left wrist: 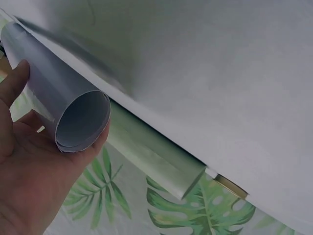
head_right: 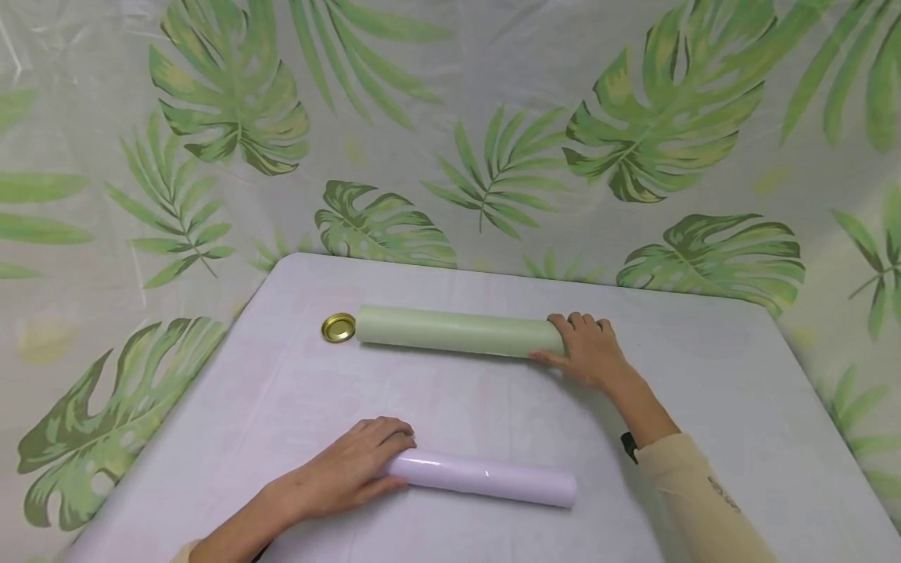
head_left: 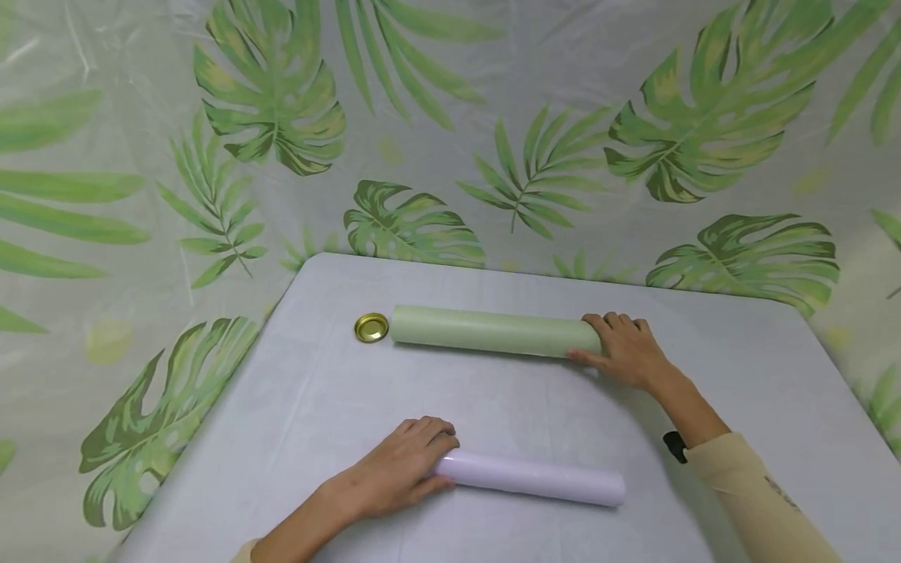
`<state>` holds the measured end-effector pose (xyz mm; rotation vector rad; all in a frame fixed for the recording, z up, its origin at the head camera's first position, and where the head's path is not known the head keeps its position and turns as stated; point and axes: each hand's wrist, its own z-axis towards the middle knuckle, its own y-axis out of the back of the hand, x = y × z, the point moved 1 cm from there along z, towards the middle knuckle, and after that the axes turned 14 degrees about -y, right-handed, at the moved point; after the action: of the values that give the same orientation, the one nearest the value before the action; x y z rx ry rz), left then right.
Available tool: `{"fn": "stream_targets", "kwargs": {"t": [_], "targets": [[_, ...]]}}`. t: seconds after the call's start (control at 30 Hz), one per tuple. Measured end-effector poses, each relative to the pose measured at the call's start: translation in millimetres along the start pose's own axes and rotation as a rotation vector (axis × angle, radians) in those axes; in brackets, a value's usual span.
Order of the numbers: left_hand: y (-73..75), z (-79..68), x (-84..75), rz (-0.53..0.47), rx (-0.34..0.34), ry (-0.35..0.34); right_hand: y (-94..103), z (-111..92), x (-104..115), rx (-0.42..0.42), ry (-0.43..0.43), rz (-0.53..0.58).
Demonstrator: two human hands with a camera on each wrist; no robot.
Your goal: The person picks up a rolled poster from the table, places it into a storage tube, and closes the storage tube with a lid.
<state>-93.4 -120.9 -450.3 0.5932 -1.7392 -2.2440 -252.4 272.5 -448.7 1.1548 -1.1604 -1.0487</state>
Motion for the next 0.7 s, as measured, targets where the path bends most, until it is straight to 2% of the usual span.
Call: {"fn": "stream_targets", "kwargs": {"t": [0.23, 0.47, 0.7], "targets": [[8.1, -7.9, 7.4, -0.026, -0.048, 0.039, -1.9, 4.9, -3.6, -0.030, 0.002, 0.017], [14.0, -15.4, 15.6, -0.066, -0.055, 0.094, -1.2, 6.0, -2.8, -0.048, 0.002, 0.013], [17.9, -23.2, 22.9, -0.025, -0.103, 0.103, -2.5, 7.6, -4.3, -0.073, 0.009, 0.025]]}}
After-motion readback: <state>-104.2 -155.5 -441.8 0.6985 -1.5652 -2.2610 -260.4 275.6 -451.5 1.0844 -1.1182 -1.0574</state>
